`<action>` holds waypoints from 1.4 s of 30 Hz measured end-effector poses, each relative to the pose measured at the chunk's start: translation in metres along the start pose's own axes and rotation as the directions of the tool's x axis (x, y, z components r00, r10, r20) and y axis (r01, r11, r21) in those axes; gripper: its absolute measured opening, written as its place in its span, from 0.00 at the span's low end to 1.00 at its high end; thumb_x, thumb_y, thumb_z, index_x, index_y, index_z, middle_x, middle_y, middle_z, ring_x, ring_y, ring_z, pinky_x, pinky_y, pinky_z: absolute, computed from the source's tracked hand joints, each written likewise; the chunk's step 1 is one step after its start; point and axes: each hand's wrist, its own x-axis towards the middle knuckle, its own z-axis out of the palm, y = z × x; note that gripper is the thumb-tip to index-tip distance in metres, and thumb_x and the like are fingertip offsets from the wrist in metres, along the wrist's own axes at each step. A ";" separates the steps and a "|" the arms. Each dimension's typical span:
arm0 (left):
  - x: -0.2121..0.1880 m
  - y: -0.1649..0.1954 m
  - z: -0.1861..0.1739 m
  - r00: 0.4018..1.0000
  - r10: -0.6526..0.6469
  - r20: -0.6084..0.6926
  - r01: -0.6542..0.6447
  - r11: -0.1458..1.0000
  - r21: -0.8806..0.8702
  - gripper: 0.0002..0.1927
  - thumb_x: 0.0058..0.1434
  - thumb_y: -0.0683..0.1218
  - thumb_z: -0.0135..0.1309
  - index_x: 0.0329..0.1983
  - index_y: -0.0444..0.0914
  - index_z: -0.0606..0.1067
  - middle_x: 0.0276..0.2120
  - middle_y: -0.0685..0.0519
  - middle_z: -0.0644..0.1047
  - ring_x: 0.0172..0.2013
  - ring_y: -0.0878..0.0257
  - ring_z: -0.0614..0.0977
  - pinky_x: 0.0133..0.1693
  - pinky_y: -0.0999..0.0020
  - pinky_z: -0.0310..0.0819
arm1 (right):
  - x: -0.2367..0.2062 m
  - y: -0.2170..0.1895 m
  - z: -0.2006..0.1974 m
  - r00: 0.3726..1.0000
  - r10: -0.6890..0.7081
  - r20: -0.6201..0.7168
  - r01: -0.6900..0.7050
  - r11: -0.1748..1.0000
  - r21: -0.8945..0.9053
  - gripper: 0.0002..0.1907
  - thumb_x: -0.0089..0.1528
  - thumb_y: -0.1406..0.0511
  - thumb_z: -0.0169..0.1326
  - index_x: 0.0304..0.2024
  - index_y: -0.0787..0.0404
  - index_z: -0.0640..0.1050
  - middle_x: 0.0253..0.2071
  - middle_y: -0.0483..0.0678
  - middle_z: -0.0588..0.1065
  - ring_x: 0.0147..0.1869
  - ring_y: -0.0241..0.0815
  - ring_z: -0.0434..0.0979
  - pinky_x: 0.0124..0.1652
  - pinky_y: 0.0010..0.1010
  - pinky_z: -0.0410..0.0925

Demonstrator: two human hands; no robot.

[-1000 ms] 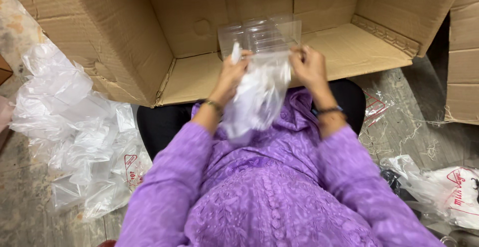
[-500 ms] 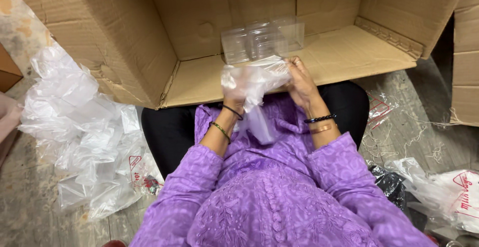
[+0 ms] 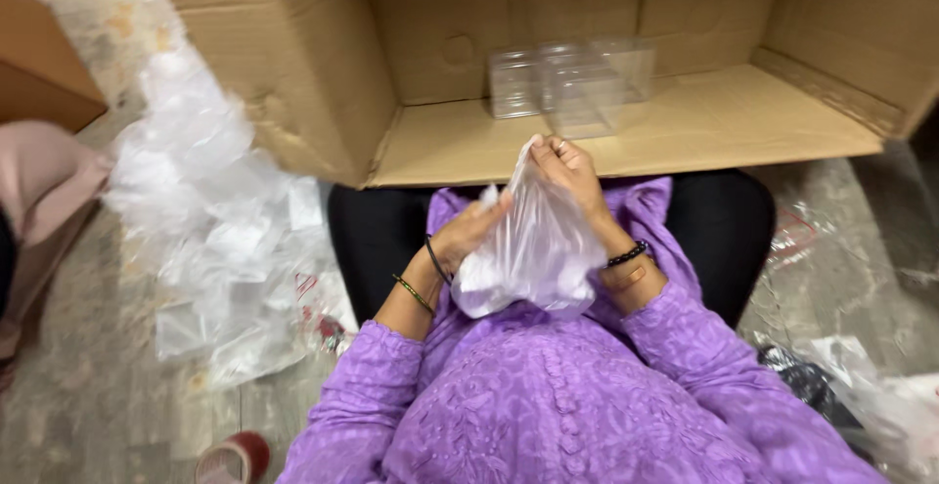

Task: The person sits on the floor and packs clear plastic boxes. They place each box into a plastic bag, fold the bag around it, and set the wrapped box into a large cardboard carton, repeating this for box after box.

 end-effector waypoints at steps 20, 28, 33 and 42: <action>-0.176 0.009 -0.272 0.137 0.283 -0.949 0.196 0.932 0.306 0.39 0.68 0.73 0.62 0.31 0.31 0.76 0.27 0.48 0.73 0.31 0.51 0.71 0.35 0.51 0.63 | 0.052 -0.002 -0.046 0.918 -0.377 0.121 0.216 0.222 -0.951 0.09 0.65 0.65 0.62 0.37 0.66 0.79 0.30 0.53 0.76 0.34 0.49 0.76 0.36 0.40 0.69; -0.193 0.029 -0.235 -0.009 0.611 -0.792 0.638 0.613 0.465 0.38 0.59 0.69 0.65 0.44 0.27 0.78 0.40 0.28 0.79 0.43 0.32 0.80 0.46 0.44 0.74 | 0.181 -0.011 -0.012 0.983 0.072 0.171 0.184 -0.270 -0.945 0.47 0.49 0.62 0.72 0.65 0.68 0.65 0.65 0.65 0.63 0.66 0.65 0.65 0.59 0.50 0.64; -0.212 0.038 -0.157 0.262 0.520 -0.813 0.384 0.716 0.583 0.28 0.68 0.62 0.59 0.50 0.31 0.80 0.37 0.40 0.83 0.43 0.48 0.83 0.47 0.56 0.74 | 0.197 0.008 -0.005 0.971 0.239 0.024 0.123 -0.411 -0.903 0.48 0.50 0.59 0.72 0.66 0.67 0.63 0.65 0.64 0.62 0.70 0.65 0.59 0.62 0.56 0.60; -0.113 0.046 -0.079 0.748 0.334 -0.574 -0.016 0.873 0.487 0.17 0.64 0.51 0.59 0.47 0.34 0.81 0.29 0.50 0.83 0.28 0.68 0.80 0.30 0.71 0.73 | 0.151 -0.043 -0.008 0.935 0.007 0.353 0.350 -0.152 -0.924 0.36 0.49 0.60 0.72 0.56 0.59 0.71 0.57 0.53 0.72 0.63 0.56 0.68 0.58 0.59 0.62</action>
